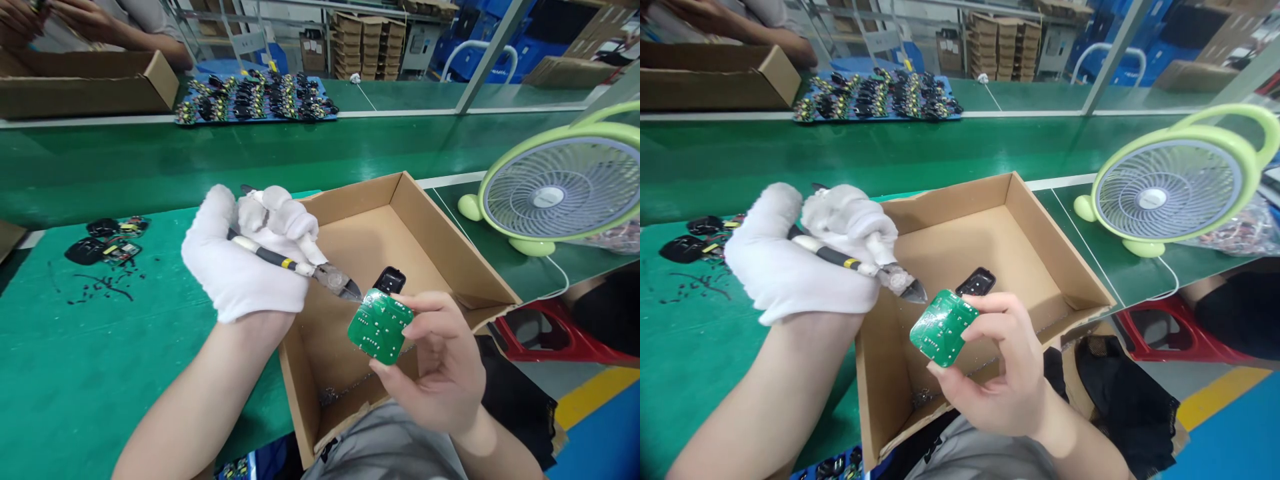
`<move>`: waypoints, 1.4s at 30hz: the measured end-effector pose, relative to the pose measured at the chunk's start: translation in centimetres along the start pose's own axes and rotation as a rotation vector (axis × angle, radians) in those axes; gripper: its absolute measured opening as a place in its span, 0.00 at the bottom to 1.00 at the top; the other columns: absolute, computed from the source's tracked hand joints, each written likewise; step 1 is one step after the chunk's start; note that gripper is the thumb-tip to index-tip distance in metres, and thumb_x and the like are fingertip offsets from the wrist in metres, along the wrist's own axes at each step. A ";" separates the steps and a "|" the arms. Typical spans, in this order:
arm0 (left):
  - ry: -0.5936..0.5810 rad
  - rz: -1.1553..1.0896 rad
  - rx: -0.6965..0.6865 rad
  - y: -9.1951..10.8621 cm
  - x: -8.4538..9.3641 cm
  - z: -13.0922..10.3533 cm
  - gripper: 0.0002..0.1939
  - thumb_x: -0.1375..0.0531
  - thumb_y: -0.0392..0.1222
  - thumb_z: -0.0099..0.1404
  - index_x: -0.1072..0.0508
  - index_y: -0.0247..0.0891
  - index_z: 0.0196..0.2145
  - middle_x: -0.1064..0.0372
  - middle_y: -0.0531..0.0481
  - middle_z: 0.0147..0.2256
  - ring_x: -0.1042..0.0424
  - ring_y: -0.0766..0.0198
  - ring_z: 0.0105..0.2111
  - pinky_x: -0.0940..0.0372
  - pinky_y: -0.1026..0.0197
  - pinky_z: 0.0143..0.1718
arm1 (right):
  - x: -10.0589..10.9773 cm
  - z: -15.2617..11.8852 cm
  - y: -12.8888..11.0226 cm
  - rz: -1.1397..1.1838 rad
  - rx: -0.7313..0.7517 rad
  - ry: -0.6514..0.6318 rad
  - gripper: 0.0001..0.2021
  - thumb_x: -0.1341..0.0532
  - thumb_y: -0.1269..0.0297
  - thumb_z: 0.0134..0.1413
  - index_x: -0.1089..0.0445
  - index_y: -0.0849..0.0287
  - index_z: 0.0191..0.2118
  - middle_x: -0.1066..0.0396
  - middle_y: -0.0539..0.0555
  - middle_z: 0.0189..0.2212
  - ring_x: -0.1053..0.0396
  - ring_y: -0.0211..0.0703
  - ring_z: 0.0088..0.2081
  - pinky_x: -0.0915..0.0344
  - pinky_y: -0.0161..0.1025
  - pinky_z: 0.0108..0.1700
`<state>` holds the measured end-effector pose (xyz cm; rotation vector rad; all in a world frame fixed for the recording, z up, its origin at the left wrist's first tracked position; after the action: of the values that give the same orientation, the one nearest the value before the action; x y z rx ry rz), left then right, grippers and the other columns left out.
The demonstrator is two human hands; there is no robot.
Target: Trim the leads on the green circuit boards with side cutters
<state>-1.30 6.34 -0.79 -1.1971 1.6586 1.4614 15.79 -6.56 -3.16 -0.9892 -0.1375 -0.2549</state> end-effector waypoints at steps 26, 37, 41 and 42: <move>-0.010 -0.068 0.067 -1.5 0.0 -0.8 0.23 0.51 0.48 0.71 0.60 0.40 0.24 0.44 0.51 0.23 0.48 0.68 0.17 0.48 0.61 0.17 | 0.0 0.4 -0.4 0.055 0.021 0.045 0.23 0.31 0.81 0.48 0.34 0.54 0.48 0.36 0.58 0.51 0.32 0.49 0.51 0.28 0.45 0.50; -0.089 -0.086 0.046 -1.0 -0.4 -0.8 0.24 0.53 0.46 0.74 0.63 0.41 0.24 0.47 0.52 0.20 0.51 0.68 0.15 0.52 0.61 0.16 | -0.3 0.2 -0.5 0.054 0.031 -0.003 0.23 0.30 0.80 0.50 0.34 0.54 0.49 0.36 0.57 0.51 0.32 0.48 0.53 0.27 0.42 0.51; -0.140 -0.031 0.025 -0.2 -0.9 -1.0 0.25 0.55 0.46 0.75 0.63 0.41 0.23 0.46 0.51 0.20 0.49 0.68 0.15 0.52 0.61 0.15 | -0.8 0.3 -1.0 -0.001 0.083 -0.049 0.22 0.30 0.79 0.50 0.34 0.55 0.49 0.34 0.56 0.48 0.32 0.47 0.51 0.29 0.42 0.53; -0.158 -0.020 0.021 0.0 -1.0 -1.1 0.25 0.55 0.46 0.76 0.63 0.41 0.23 0.46 0.51 0.20 0.49 0.68 0.15 0.52 0.61 0.15 | -0.9 0.4 -1.1 -0.004 0.093 -0.059 0.22 0.30 0.78 0.50 0.34 0.55 0.49 0.34 0.56 0.47 0.33 0.47 0.52 0.29 0.41 0.52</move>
<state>-0.79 5.51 0.35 -1.0547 1.5479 1.4826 14.58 -6.70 -2.26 -0.9047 -0.2033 -0.2216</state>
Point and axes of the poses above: each hand's wrist, its own z-axis towards the middle knuckle, its own x-axis out of the back of the hand, y = z × x, the point moved 7 cm from there along z, towards the middle knuckle
